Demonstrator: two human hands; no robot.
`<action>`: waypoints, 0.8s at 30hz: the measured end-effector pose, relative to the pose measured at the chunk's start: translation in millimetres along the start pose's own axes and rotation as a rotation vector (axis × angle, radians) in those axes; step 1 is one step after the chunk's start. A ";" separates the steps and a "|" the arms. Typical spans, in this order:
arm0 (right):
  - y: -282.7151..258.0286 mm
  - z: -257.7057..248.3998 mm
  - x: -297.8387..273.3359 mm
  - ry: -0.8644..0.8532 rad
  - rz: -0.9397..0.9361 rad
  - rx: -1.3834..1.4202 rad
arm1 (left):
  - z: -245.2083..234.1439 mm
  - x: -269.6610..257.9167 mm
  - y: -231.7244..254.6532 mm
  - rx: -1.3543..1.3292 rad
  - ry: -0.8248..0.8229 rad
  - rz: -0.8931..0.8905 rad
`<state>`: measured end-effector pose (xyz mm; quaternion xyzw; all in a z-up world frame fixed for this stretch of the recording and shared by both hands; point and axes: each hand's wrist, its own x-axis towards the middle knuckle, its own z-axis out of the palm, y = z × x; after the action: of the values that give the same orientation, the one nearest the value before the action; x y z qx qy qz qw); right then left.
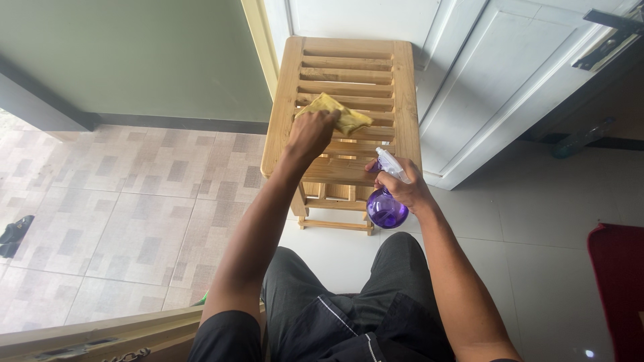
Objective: The person wipes down a wooden stool with a cloth and a spray bottle, applying cleaning liquid and rubbing the slats and legs.
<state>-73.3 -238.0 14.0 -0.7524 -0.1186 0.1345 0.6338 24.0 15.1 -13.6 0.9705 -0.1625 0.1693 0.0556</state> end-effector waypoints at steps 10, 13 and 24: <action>2.6 -1.7 1.9 -0.031 -0.037 0.024 | -50.9 -106.8 39.3 -0.203 -0.328 -0.154; 1.9 -1.8 -1.8 -0.025 -0.079 -0.028 | -43.6 -122.6 74.9 -0.172 -0.117 0.037; 3.2 -1.5 -4.3 -0.002 -0.069 -0.004 | -50.5 -127.0 72.6 -0.244 0.111 0.171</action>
<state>-76.8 -241.4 11.3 -0.7489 -0.1454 0.1132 0.6365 -129.0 -7.3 -6.5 0.9283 -0.2603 0.2059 0.1677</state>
